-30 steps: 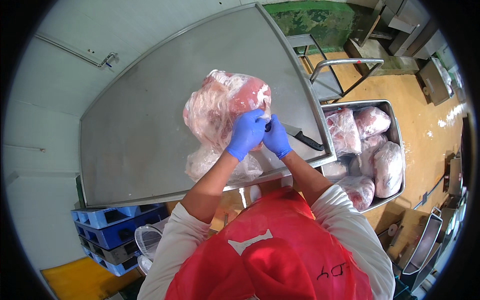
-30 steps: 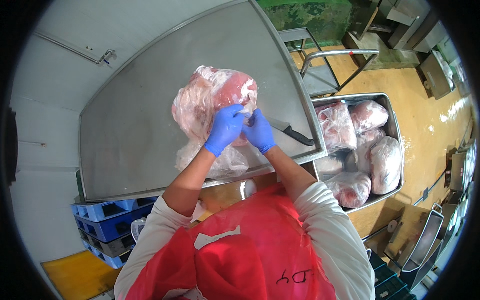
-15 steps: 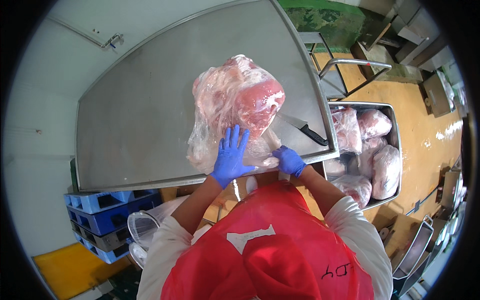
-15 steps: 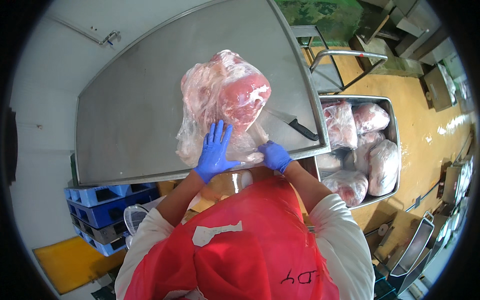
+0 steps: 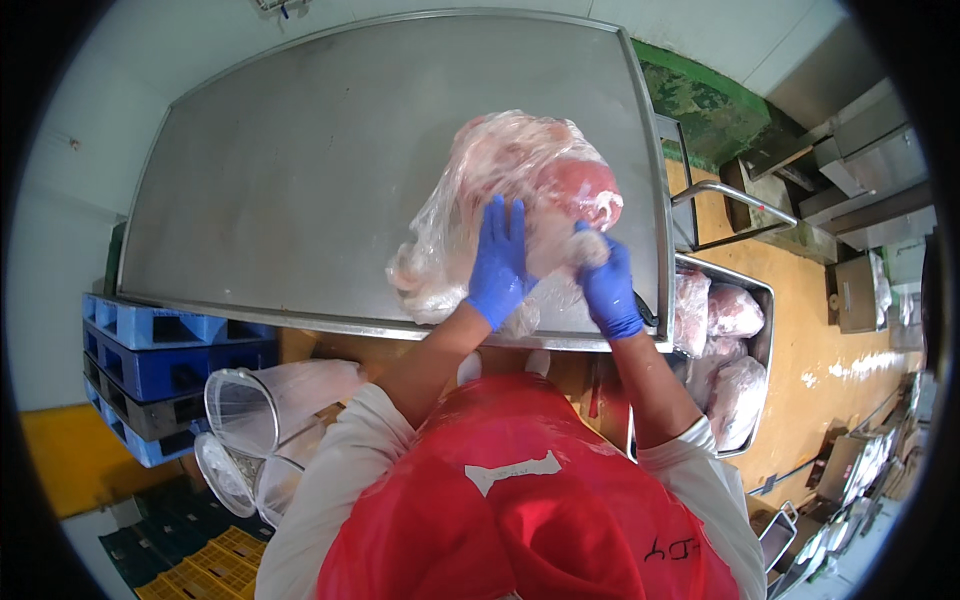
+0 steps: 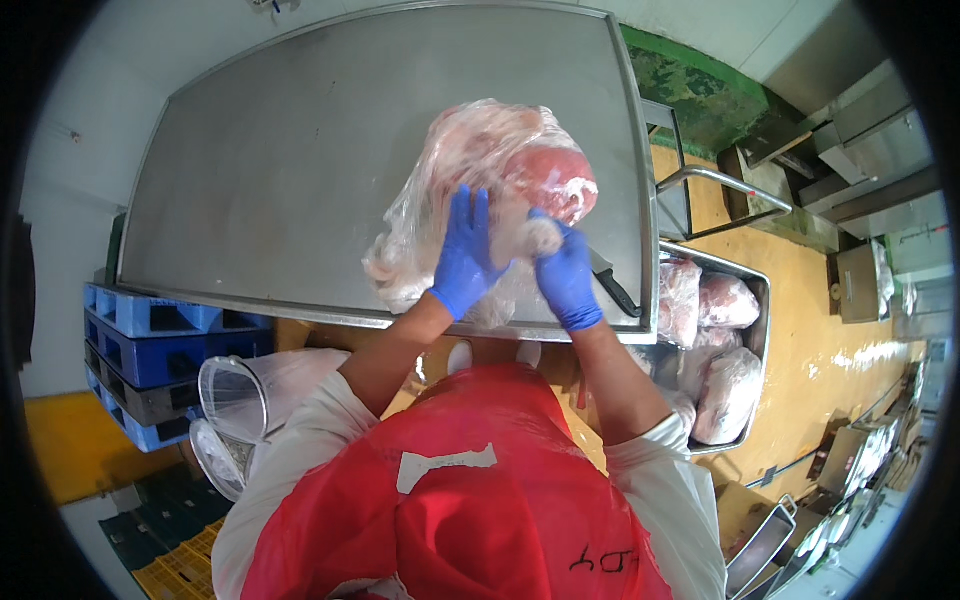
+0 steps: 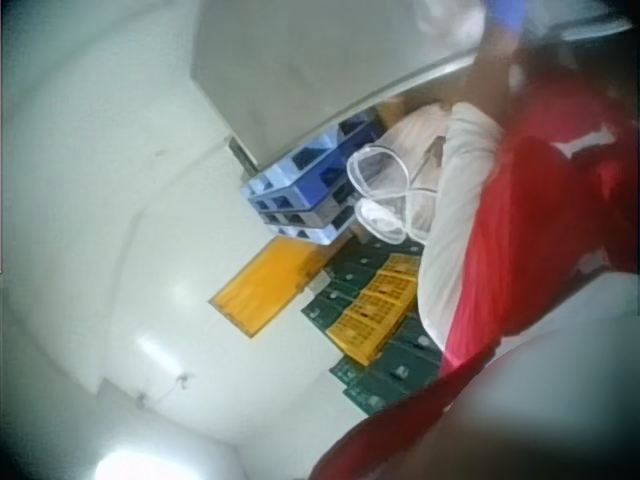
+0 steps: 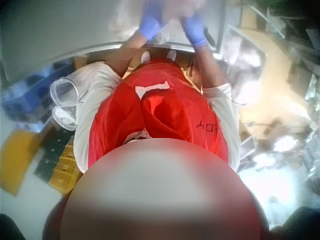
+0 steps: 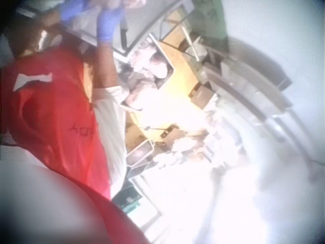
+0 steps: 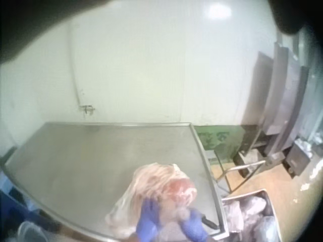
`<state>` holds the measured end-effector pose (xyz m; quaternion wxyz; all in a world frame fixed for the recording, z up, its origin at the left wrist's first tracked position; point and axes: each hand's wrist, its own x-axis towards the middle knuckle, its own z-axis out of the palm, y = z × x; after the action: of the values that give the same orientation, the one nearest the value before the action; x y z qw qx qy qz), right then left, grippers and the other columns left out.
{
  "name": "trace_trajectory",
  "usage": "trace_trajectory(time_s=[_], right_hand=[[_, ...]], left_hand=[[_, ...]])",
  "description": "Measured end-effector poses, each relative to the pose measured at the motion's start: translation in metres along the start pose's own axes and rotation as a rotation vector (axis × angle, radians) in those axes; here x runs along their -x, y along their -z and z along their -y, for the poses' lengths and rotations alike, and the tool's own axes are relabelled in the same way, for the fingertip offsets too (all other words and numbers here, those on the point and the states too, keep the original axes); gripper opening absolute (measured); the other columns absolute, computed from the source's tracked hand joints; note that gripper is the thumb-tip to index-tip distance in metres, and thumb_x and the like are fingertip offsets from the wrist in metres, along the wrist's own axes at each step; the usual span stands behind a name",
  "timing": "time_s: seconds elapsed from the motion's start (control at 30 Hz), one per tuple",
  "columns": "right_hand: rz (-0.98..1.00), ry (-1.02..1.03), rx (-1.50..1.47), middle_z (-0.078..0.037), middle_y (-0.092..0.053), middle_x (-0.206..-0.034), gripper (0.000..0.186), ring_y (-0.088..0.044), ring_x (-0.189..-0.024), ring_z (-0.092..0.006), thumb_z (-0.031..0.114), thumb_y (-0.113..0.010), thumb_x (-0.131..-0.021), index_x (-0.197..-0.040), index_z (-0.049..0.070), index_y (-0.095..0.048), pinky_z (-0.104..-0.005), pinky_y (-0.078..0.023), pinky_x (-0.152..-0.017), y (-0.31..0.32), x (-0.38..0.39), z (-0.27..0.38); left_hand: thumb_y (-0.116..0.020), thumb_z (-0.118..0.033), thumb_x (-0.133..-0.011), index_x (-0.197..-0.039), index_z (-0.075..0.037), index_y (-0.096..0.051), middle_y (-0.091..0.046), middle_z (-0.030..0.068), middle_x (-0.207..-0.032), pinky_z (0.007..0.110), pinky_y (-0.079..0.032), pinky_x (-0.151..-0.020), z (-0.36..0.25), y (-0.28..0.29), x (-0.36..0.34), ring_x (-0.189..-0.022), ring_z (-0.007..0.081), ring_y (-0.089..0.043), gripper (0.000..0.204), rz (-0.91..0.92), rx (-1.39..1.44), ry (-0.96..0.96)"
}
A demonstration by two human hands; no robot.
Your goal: The person unwraps a large piece of raw meat from plastic packaging on a stainless steel table. They then use a knife to trim and cut the meat, removing fat and separating portions.
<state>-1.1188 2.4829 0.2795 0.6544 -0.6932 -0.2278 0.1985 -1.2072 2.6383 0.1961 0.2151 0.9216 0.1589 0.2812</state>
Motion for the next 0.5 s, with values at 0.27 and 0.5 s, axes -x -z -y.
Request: trace_trajectory(time_s=[0.27,0.5], right_hand=[[0.000,-0.093,-0.427,-0.004,-0.067,-0.085,0.018,-0.061,-0.070,-0.0125,0.016,-0.057,-0.101,-0.107,0.004,-0.069,-0.0272,-0.048,-0.059,-0.034,-0.051,0.149],[0.261,-0.042,-0.276,-0.009,-0.069,-0.096,0.025,-0.066,-0.082,-0.0173,0.002,-0.060,-0.088,-0.112,-0.003,-0.067,-0.0315,-0.056,-0.075,-0.059,-0.104,0.133]], left_hand=[[-0.079,-0.026,-0.086,-0.150,-0.005,-0.049,-0.056,0.0208,-0.144,0.052,-0.043,-0.109,-0.005,0.054,-0.034,-0.130,0.0419,-0.054,0.073,-0.089,0.390,0.014],[-0.069,-0.015,-0.095,-0.119,0.000,-0.071,-0.075,0.0113,-0.104,0.035,-0.054,-0.086,0.033,0.059,-0.070,-0.095,0.0212,-0.069,0.029,0.011,0.785,0.520]])
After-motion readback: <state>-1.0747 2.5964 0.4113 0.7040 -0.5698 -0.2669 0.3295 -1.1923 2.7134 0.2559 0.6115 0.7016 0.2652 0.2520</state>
